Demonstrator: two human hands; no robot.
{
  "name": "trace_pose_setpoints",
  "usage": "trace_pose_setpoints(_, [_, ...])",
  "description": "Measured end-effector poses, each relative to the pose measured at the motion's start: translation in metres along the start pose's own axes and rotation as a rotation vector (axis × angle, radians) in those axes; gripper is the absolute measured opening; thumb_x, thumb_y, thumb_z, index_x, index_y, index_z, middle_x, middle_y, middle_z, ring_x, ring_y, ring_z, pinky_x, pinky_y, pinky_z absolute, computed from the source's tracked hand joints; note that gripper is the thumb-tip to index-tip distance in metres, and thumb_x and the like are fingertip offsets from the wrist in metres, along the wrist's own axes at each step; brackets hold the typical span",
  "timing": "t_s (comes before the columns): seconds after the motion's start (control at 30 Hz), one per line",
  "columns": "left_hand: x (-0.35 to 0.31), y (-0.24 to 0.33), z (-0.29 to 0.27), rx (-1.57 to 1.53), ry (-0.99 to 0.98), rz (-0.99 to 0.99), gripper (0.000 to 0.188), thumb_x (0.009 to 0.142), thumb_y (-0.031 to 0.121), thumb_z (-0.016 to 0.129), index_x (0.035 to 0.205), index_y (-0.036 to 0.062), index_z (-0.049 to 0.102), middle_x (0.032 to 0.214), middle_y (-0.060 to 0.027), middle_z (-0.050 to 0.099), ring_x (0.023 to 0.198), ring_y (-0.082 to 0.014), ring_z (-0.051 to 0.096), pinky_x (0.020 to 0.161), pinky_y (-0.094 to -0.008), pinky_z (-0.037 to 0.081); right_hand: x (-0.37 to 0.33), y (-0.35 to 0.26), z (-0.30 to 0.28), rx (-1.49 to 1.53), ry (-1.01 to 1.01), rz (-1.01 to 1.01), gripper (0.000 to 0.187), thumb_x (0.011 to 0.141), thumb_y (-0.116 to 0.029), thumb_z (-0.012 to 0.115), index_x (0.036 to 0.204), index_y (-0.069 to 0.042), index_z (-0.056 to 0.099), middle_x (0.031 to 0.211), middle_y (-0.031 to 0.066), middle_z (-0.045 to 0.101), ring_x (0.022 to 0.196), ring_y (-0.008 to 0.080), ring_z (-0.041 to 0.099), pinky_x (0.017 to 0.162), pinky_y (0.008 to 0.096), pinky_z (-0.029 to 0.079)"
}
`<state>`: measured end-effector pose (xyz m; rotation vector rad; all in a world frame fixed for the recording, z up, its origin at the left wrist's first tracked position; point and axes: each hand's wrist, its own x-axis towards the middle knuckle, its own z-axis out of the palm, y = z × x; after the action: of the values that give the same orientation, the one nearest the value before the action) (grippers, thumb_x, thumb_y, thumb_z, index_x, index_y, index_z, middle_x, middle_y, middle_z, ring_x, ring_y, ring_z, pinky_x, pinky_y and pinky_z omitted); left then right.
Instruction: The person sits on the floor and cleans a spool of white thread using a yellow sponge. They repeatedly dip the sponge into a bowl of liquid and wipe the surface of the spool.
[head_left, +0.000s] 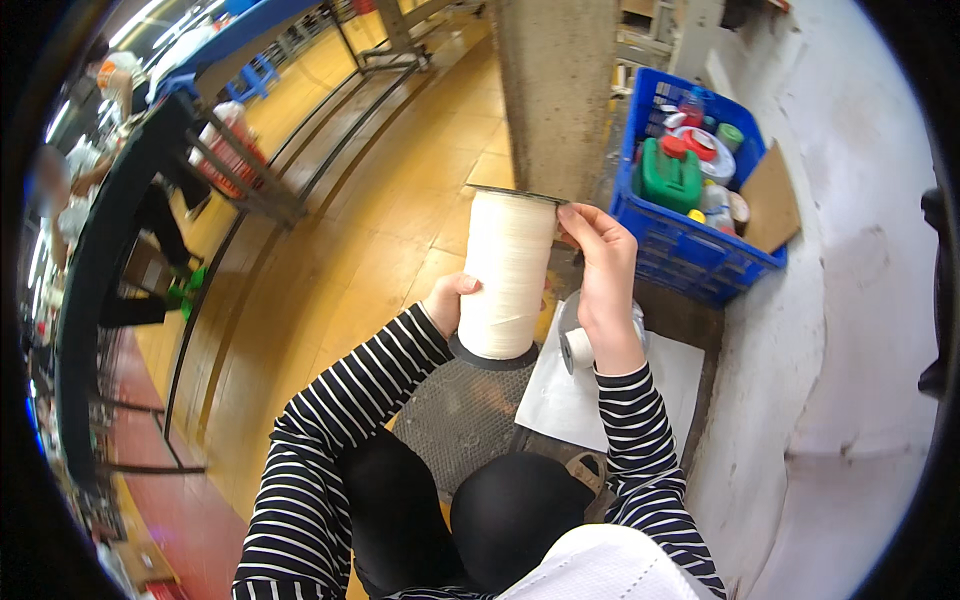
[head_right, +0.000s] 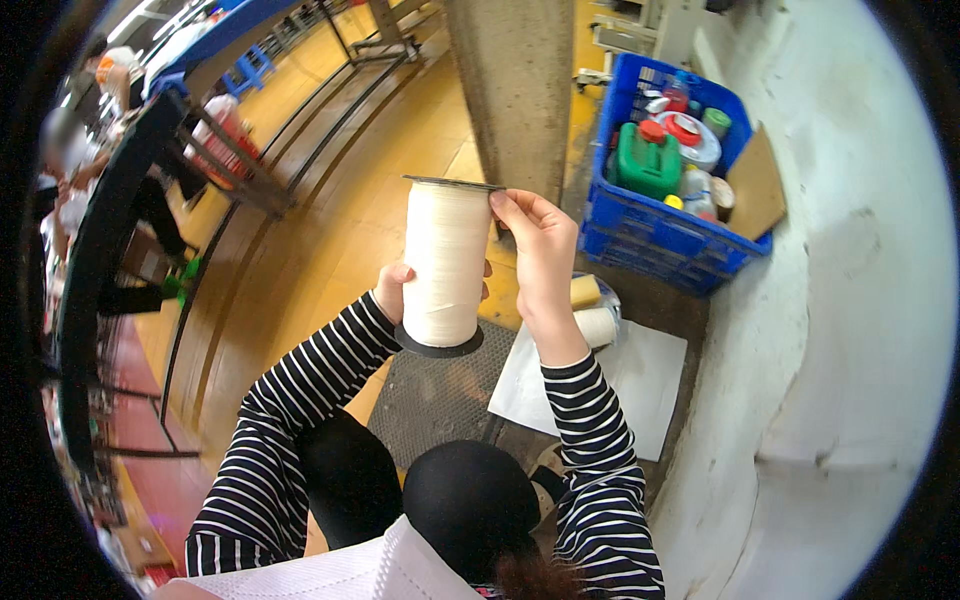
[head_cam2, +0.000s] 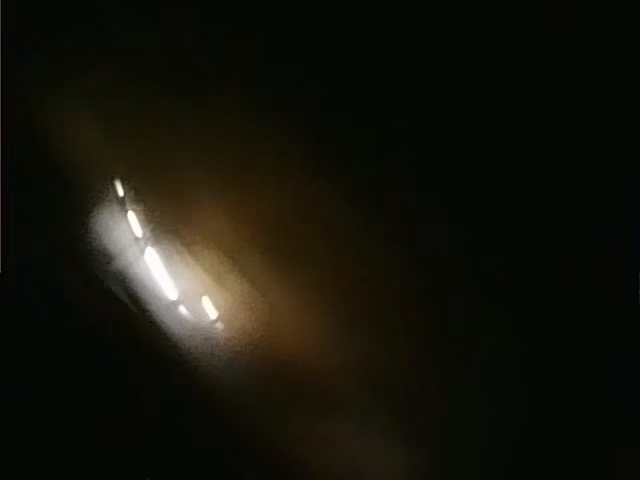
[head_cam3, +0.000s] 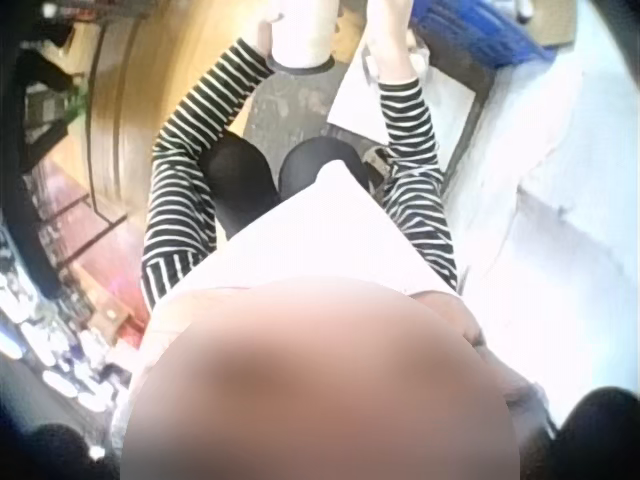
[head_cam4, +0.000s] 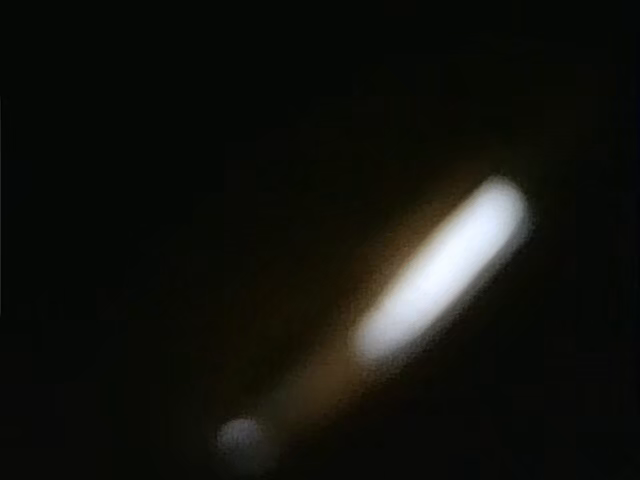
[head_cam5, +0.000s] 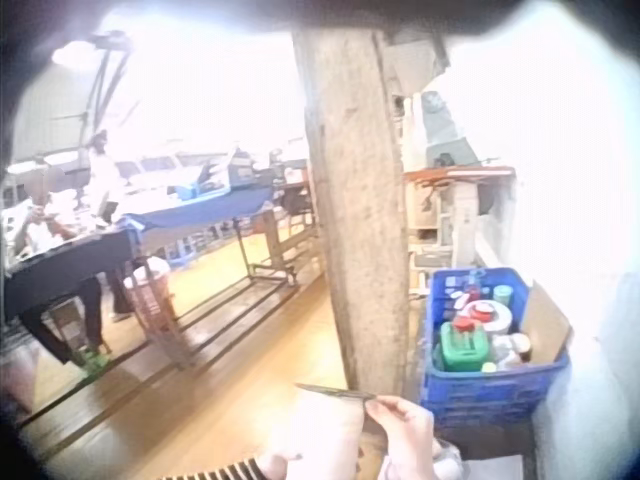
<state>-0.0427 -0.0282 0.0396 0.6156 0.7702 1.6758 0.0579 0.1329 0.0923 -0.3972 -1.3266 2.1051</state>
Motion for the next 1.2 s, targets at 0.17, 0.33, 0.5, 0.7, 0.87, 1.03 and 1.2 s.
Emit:
trace_pose_setpoints(0.17, [-0.026, -0.014, -0.006, -0.279, 0.029, 0.111, 0.098, 0.075, 0.061, 0.073, 0.148, 0.0092, 0.033, 0.122, -0.024, 0.055, 0.104, -0.0378, 0.06, 0.09, -0.0442, 0.052, 0.023, 0.033, 0.006, 0.132, -0.177, 0.111, 0.011, 0.088, -0.01, 0.066, 0.092, -0.001, 0.069, 0.082, 0.0002, 0.065, 0.078, 0.0082, 0.055, 0.077, 0.0235, 0.043])
trace_pose_setpoints(0.33, [-0.071, -0.003, 0.001, -0.712, -0.039, 0.224, 0.098, 0.083, 0.068, 0.06, 0.154, 0.0142, 0.02, 0.12, -0.0243, 0.054, 0.106, -0.0393, 0.06, 0.087, -0.0475, 0.054, 0.026, 0.067, 0.029, 0.189, -0.333, 0.271, 0.011, 0.089, -0.011, 0.066, 0.092, 0.0, 0.067, 0.082, -0.0003, 0.063, 0.078, 0.0074, 0.054, 0.078, 0.0228, 0.043])
trace_pose_setpoints(0.5, [-0.109, 0.014, 0.015, -0.896, 0.029, 0.216, 0.093, 0.088, 0.059, 0.064, 0.156, 0.0253, 0.012, 0.094, -0.013, 0.061, 0.085, -0.0279, 0.067, 0.081, -0.0358, 0.057, 0.016, 0.091, 0.036, 0.162, -0.516, 0.39, 0.011, 0.091, -0.01, 0.062, 0.097, -0.001, 0.065, 0.087, 0.0015, 0.064, 0.082, 0.0092, 0.058, 0.082, 0.0232, 0.047])
trace_pose_setpoints(0.7, [-0.115, 0.013, 0.017, -0.855, 0.008, 0.182, 0.079, 0.092, 0.051, 0.062, 0.153, 0.0277, 0.017, 0.074, -0.0105, 0.066, 0.062, -0.0208, 0.07, 0.06, -0.0273, 0.06, -0.008, 0.098, 0.027, 0.225, -0.459, 0.302, 0.007, 0.094, -0.011, 0.057, 0.095, -0.004, 0.058, 0.099, 0.0061, 0.066, 0.097, 0.0155, 0.062, 0.095, 0.0299, 0.047])
trace_pose_setpoints(0.87, [-0.088, 0.004, 0.009, -1.064, -0.336, 0.183, 0.077, 0.094, 0.031, 0.067, 0.153, 0.0253, 0.018, 0.078, -0.0144, 0.07, 0.064, -0.0217, 0.071, 0.058, -0.0268, 0.058, -0.008, 0.067, 0.004, 0.7, -0.372, 0.348, 0.001, 0.1, -0.01, 0.046, 0.099, -0.011, 0.046, 0.095, 0.0065, 0.063, 0.096, 0.0195, 0.063, 0.1, 0.0355, 0.047])
trace_pose_setpoints(1.03, [-0.057, -0.018, 0.007, -1.308, -0.584, 0.118, 0.076, 0.094, 0.021, 0.065, 0.153, 0.0235, 0.018, 0.084, -0.0183, 0.07, 0.07, -0.0244, 0.072, 0.06, -0.0286, 0.059, -0.003, 0.057, -0.015, 0.371, -0.49, 0.342, 0.004, 0.102, -0.012, 0.046, 0.101, -0.009, 0.047, 0.074, -0.0026, 0.039, 0.066, 0.008, 0.042, 0.074, 0.0285, 0.047])
trace_pose_setpoints(1.2, [-0.042, -0.045, 0.011, -1.568, -0.765, 0.123, 0.071, 0.096, 0.017, 0.061, 0.153, 0.0226, 0.02, 0.089, -0.0218, 0.07, 0.075, -0.0271, 0.073, 0.064, -0.0307, 0.059, -0.028, 0.074, -0.03, -0.23, -0.476, 0.401, 0.016, 0.101, -0.021, 0.052, 0.109, -0.008, 0.051, 0.085, -0.0043, 0.046, 0.069, 0.0048, 0.039, 0.066, 0.0218, 0.037])
